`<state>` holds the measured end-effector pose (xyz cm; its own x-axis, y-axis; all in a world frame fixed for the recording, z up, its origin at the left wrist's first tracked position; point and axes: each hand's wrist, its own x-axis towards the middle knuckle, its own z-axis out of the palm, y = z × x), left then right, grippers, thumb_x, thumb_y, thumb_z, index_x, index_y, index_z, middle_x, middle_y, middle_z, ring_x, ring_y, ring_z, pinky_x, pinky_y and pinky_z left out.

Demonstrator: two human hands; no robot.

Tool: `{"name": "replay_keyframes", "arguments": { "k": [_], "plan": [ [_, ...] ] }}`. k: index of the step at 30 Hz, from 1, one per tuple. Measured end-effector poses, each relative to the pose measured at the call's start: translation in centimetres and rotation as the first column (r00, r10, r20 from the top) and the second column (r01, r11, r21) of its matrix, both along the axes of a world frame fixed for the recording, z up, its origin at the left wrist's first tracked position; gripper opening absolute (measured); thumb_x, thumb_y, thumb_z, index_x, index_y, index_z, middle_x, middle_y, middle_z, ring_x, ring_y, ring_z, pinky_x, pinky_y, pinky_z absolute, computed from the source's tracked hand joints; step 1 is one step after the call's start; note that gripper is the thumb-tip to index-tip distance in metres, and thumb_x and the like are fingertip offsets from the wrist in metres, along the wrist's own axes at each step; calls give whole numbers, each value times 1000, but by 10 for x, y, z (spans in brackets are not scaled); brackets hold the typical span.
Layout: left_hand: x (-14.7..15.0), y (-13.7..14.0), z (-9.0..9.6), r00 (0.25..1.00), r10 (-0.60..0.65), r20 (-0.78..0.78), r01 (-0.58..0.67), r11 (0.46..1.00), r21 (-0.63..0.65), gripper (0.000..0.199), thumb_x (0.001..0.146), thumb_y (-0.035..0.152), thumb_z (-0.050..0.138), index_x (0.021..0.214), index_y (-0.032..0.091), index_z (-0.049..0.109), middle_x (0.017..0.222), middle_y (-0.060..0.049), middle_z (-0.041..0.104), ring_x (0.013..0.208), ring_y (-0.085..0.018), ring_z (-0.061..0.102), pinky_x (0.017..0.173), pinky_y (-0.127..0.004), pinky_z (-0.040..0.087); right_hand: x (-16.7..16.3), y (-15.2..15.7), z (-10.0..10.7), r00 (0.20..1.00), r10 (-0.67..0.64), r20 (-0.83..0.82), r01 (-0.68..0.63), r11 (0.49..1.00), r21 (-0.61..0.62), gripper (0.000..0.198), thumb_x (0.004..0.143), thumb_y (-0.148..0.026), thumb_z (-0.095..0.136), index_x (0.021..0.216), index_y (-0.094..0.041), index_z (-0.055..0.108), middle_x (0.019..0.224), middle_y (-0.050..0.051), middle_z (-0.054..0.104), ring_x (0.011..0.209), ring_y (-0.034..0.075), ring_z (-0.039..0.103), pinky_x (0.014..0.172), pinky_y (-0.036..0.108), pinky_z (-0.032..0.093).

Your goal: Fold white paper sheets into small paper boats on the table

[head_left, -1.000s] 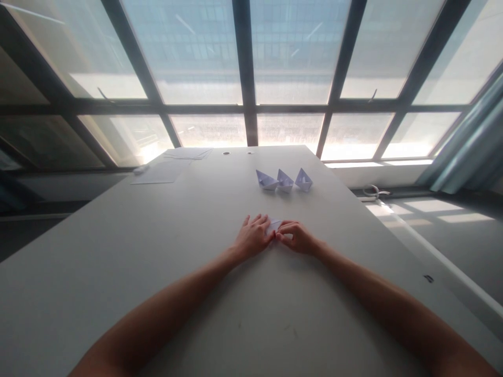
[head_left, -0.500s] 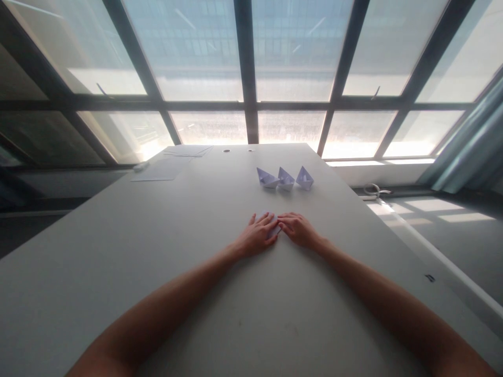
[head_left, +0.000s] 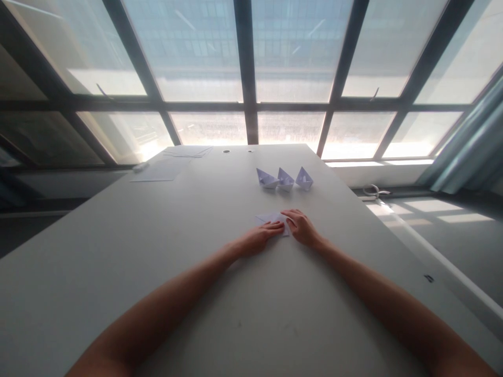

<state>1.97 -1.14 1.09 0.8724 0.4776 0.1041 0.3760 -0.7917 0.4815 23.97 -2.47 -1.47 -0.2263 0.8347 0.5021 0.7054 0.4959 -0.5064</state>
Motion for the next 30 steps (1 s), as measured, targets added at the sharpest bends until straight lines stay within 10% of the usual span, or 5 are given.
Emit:
{"name": "replay_keyframes", "arguments": {
  "k": [5,10,21,30],
  "plan": [
    [3,-5,7,995,-48,93,59,992,-112,67,77,-3,41,133,27,59,145,2,49,135,-18,44,116,-38,32,-3,-1,2,981,137,135,-127,989,-81,41,91,-13,44,126,-22,64,129,7,64,124,21,54,107,38,39],
    [7,-5,0,980,158,124,-162,986,23,45,83,7,45,114,26,71,134,2,61,124,-20,56,110,-34,39,-2,-5,8,967,54,250,-37,997,-71,27,93,-23,53,113,-23,71,124,6,66,118,22,56,103,36,41],
    [0,3,-11,791,611,35,-588,744,318,29,92,38,50,116,23,57,128,-10,58,123,-27,51,107,-42,35,-4,-8,5,955,-136,264,156,986,-55,21,92,-33,61,105,-21,70,113,8,67,108,22,57,97,33,41],
    [-2,8,-24,874,478,-83,-438,851,290,62,92,59,45,144,25,40,153,-13,34,144,-32,26,117,-51,19,-4,-8,8,932,-214,293,233,972,-33,16,89,-35,64,95,-20,67,101,10,65,103,25,56,90,34,43]
  ]
}}
